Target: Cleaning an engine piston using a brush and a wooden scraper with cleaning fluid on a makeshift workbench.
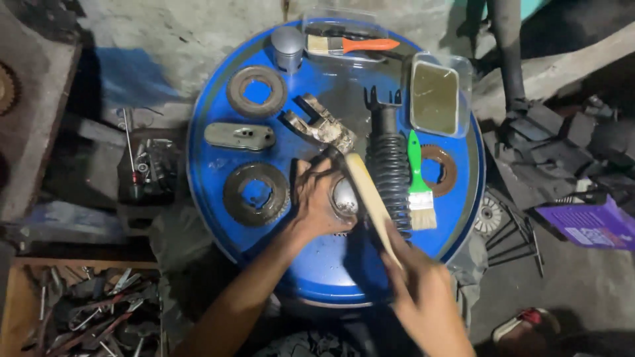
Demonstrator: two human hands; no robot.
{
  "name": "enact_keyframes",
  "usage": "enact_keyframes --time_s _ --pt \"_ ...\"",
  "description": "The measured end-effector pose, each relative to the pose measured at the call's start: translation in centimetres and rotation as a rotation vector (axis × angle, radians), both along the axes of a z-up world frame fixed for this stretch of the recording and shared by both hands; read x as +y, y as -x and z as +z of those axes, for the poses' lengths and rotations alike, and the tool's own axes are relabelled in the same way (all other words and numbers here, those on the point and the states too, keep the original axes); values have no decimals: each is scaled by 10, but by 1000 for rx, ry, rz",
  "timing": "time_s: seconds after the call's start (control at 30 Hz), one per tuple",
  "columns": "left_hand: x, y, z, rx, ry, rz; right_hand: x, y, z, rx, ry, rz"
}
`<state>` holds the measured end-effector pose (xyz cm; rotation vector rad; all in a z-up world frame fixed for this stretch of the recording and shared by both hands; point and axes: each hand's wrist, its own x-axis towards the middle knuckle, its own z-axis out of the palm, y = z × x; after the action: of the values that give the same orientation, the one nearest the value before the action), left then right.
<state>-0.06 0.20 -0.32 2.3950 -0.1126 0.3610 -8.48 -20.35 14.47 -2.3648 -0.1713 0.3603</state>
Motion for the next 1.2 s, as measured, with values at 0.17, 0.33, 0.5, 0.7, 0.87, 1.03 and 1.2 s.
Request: enact_keyframes --time_s 0.17,0.33,0.5,0.7,0.87,1.03,1.2 --pt "-3 8 -14 118 103 -51 -19 -5 -10 24 13 -50" --pt "-1 -4 13 -37 35 17 19 -47 0 -20 -43 83" --pt "-1 -1 5 -59 44 -37 -45 24 -16 99 69 -133" --pt "-4 -1 -3 -70 80 -33 -45 37 -13 6 -50 -265" --pt "0 1 2 -130 33 -50 -6 8 -33 -138 7 -66" --pt "-1 1 -6 -72 4 -45 2 6 -32 -179 -2 8" --pt "3 4 1 -95 -16 -72 -12 8 -32 -73 106 -55"
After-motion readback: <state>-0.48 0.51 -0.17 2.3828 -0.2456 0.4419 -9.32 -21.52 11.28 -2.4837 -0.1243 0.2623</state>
